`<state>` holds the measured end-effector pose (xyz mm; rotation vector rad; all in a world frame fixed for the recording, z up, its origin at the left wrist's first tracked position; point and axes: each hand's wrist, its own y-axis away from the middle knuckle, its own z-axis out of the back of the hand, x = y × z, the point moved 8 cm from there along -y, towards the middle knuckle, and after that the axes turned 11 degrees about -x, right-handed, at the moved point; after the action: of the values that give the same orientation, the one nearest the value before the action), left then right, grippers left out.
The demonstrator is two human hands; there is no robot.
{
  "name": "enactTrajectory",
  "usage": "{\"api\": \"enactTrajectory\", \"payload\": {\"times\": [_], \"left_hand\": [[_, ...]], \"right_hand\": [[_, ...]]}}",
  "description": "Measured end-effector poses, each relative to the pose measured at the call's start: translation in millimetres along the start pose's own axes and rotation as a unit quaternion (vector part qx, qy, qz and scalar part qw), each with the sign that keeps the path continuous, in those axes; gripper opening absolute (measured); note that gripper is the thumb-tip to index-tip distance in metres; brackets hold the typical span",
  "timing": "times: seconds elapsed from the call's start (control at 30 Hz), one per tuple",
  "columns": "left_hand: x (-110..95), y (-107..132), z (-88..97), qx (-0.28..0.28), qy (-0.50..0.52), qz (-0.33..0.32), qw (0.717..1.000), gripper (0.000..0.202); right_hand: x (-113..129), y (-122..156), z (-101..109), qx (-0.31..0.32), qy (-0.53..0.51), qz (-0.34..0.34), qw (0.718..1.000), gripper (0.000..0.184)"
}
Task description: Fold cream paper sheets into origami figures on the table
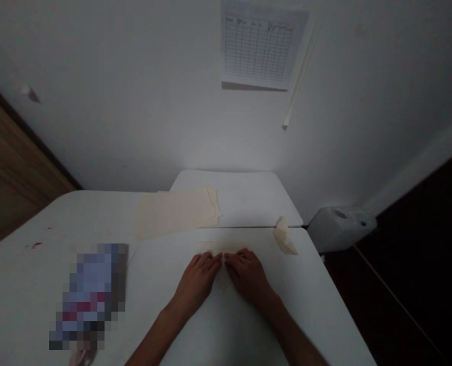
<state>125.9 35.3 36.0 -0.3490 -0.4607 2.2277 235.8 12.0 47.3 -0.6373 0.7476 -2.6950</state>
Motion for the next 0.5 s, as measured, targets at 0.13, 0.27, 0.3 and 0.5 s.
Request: {"api": "enactTrajectory", "payload": {"times": [0.13, 0.27, 0.3, 0.5], "left_hand": [[2.9, 2.4, 2.2, -0.004, -0.006, 0.007, 1.000, 0.045], [7.2, 6.2, 7.0, -0.010, -0.015, 0.016, 1.000, 0.041], [8.0, 7.1, 8.5, -0.012, -0.014, 0.018, 1.000, 0.040], [13.5, 11.7, 14.2, -0.023, -0.017, 0.036, 0.999, 0.035]], "right_hand": [[-1.1, 0.3, -1.0, -0.003, 0.005, -0.003, 1.000, 0.022], [-1.1, 0.5, -2.2, 0.002, 0.021, 0.002, 1.000, 0.020], [-0.9, 0.6, -2.0, 0.002, 0.024, 0.003, 1.000, 0.020], [-1.6, 0.9, -1.6, 0.000, 0.019, -0.005, 1.000, 0.021]]}}
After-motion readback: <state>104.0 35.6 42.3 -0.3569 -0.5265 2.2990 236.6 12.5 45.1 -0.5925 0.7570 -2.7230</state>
